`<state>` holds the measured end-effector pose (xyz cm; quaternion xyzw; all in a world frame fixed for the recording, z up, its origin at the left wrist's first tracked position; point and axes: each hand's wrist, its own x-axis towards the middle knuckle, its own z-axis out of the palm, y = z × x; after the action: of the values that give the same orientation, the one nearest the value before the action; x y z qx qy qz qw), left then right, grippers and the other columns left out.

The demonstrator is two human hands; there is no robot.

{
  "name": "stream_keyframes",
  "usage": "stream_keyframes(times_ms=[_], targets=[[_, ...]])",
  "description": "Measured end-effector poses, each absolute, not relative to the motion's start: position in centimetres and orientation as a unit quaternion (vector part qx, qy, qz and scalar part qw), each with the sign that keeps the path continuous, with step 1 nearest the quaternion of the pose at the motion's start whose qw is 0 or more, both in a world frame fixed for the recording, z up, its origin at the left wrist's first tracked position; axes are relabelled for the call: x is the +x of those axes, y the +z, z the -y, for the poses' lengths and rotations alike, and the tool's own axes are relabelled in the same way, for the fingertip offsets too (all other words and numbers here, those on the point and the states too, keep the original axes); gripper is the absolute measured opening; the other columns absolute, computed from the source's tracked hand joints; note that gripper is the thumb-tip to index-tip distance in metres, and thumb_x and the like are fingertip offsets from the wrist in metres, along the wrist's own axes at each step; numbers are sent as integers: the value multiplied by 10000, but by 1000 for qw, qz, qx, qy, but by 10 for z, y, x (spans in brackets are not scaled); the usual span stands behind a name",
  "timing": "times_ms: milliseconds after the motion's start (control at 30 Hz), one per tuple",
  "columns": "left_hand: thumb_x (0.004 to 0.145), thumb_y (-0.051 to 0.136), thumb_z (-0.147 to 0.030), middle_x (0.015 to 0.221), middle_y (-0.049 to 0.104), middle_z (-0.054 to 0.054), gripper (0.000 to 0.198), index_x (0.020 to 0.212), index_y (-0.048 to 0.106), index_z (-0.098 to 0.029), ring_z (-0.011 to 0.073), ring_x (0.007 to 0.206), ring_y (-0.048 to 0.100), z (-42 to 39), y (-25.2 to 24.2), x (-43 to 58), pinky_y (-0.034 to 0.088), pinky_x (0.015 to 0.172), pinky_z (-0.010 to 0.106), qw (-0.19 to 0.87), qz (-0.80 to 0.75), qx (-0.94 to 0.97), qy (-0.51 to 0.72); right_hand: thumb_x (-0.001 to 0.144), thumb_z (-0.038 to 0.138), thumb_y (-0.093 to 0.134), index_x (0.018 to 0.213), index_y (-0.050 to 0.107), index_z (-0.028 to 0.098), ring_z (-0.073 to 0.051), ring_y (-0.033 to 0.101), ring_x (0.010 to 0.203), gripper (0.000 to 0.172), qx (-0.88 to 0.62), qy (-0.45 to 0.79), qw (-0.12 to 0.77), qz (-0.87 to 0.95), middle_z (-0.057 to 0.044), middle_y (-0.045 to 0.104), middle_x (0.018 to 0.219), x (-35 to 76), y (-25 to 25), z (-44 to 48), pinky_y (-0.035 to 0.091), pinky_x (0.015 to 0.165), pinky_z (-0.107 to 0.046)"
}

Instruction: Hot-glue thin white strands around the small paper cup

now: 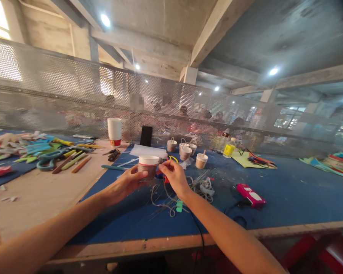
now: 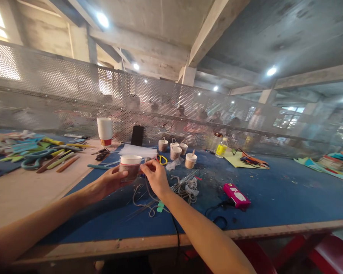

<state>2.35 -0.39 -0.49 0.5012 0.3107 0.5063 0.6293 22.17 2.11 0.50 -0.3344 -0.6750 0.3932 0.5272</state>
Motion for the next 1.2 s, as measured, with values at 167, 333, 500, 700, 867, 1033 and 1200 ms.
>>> stream_keyframes(times_ms=[167, 333, 500, 700, 867, 1033, 1200], targets=[[804, 760, -296, 1350, 670, 163, 525, 1304, 647, -184, 326, 1235, 616, 4, -5, 22, 493, 978, 405, 633, -305, 507, 499, 857, 447, 641, 839, 616, 213, -175, 683, 792, 236, -329, 392, 529, 677, -1, 683, 798, 223, 3, -23, 537, 784, -286], [832, 727, -310, 1357, 667, 152, 517, 1322, 631, -175, 322, 1260, 600, 5, -3, 22, 490, 996, 403, 632, -304, 519, 489, 841, 423, 665, 814, 621, 219, -179, 685, 737, 211, -318, 417, 539, 660, 11, 673, 748, 223, 1, -25, 532, 713, -281], [828, 730, -310, 1368, 661, 152, 492, 1297, 650, -184, 324, 1235, 619, 6, -3, 22, 503, 982, 401, 634, -303, 524, 481, 845, 401, 666, 809, 620, 224, -181, 693, 730, 187, -313, 427, 537, 656, 11, 684, 752, 224, 1, -25, 528, 685, -278], [821, 733, -310, 1382, 648, 163, 510, 1308, 648, -185, 333, 1274, 590, 6, -3, 22, 499, 989, 404, 637, -298, 525, 480, 833, 385, 682, 782, 604, 223, -185, 701, 697, 187, -311, 441, 539, 647, 19, 681, 717, 223, 6, -21, 510, 636, -268], [830, 724, -311, 1378, 650, 165, 520, 1330, 639, -194, 330, 1276, 589, 7, -1, 23, 500, 984, 394, 642, -290, 530, 472, 835, 393, 685, 782, 598, 226, -182, 692, 656, 196, -314, 441, 535, 648, 20, 687, 701, 222, 5, -22, 495, 600, -266], [808, 741, -323, 1354, 666, 171, 533, 1318, 652, -198, 353, 1280, 582, 9, 0, 24, 483, 1007, 434, 637, -300, 532, 471, 833, 387, 688, 775, 604, 226, -188, 696, 677, 191, -312, 442, 532, 651, 14, 697, 687, 223, 5, -22, 510, 636, -276], [834, 712, -298, 1368, 658, 161, 516, 1334, 638, -196, 344, 1288, 576, 14, 3, 25, 459, 1041, 440, 635, -296, 533, 474, 818, 375, 698, 763, 610, 224, -189, 703, 687, 183, -316, 448, 533, 644, 16, 700, 694, 223, 6, -22, 524, 677, -286]])
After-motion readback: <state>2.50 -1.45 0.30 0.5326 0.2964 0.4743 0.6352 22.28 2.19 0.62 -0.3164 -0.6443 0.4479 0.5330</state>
